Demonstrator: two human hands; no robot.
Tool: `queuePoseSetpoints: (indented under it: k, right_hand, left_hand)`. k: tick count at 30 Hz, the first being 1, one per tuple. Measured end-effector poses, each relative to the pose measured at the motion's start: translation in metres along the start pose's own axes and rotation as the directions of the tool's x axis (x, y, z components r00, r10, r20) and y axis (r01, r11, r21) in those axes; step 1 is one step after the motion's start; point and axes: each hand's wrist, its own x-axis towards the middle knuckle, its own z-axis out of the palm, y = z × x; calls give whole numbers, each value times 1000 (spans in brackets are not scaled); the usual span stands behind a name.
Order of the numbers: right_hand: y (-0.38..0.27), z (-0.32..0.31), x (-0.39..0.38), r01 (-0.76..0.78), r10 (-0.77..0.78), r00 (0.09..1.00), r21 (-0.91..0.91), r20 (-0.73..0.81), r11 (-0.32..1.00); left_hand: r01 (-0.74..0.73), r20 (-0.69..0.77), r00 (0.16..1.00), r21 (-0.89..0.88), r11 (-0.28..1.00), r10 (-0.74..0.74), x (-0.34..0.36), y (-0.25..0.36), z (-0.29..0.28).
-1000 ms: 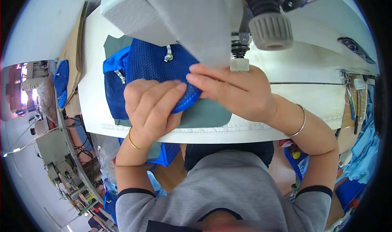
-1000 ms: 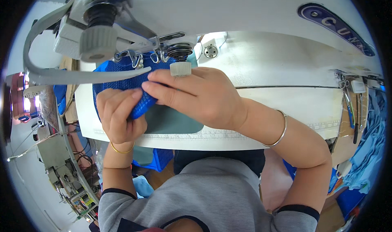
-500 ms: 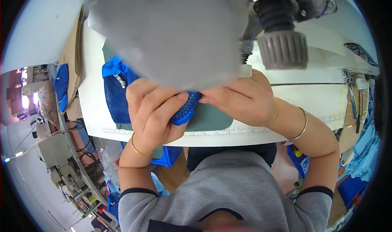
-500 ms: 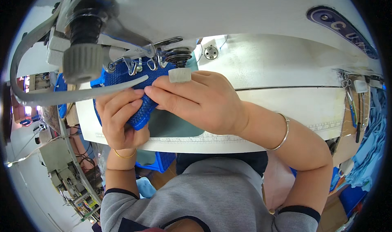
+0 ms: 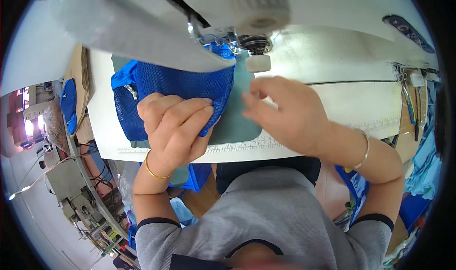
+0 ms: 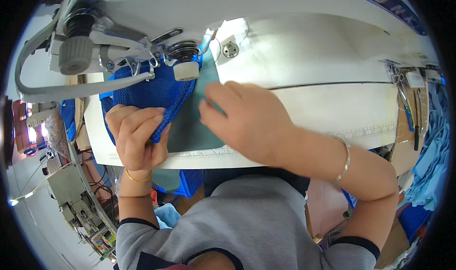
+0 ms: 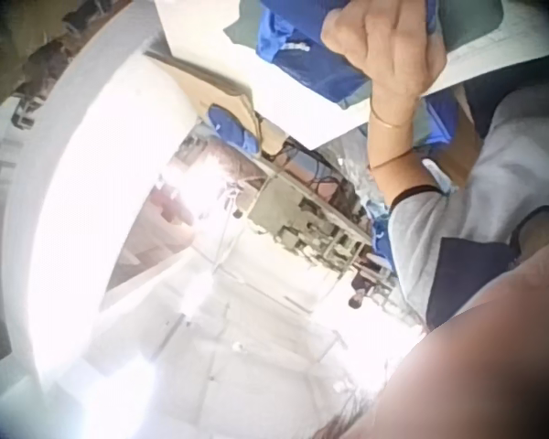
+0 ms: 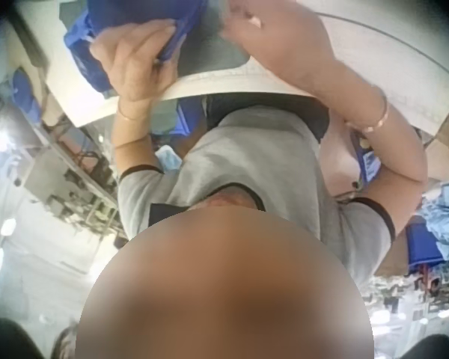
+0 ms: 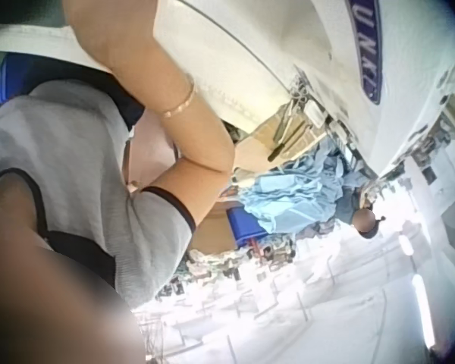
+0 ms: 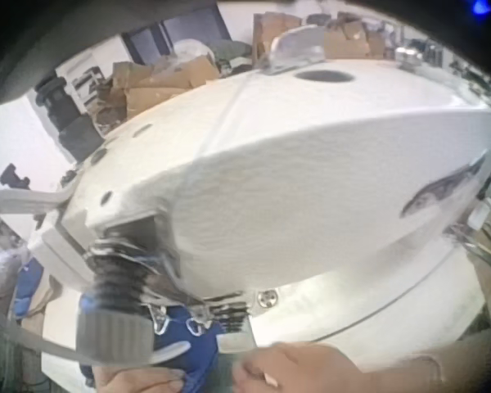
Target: Sewing blue mesh pockets onto a green fabric base using an industrial sewing machine.
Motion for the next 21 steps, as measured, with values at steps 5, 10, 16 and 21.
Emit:
queuePoseSetpoints:
  k: [5,10,16,21]
  right_hand:
    - [-18,-2,-41,130,-117,982,-77,149,989]
    - [-18,4,-56,122,-115,985,-47,128,991]
    - [-16,5,-57,171,-159,981,-100,115,980]
    - [-17,2,-57,140,-125,978,-80,165,987]
  left_hand:
    - [-240,155,961,60,969,229,-8,18,11]
    - [-201,213,960,80,976,180,-25,34,32]
    - [-213,241,953,97,972,184,-29,38,31]
    - [-269,306,925,109,957,225,-19,41,25]
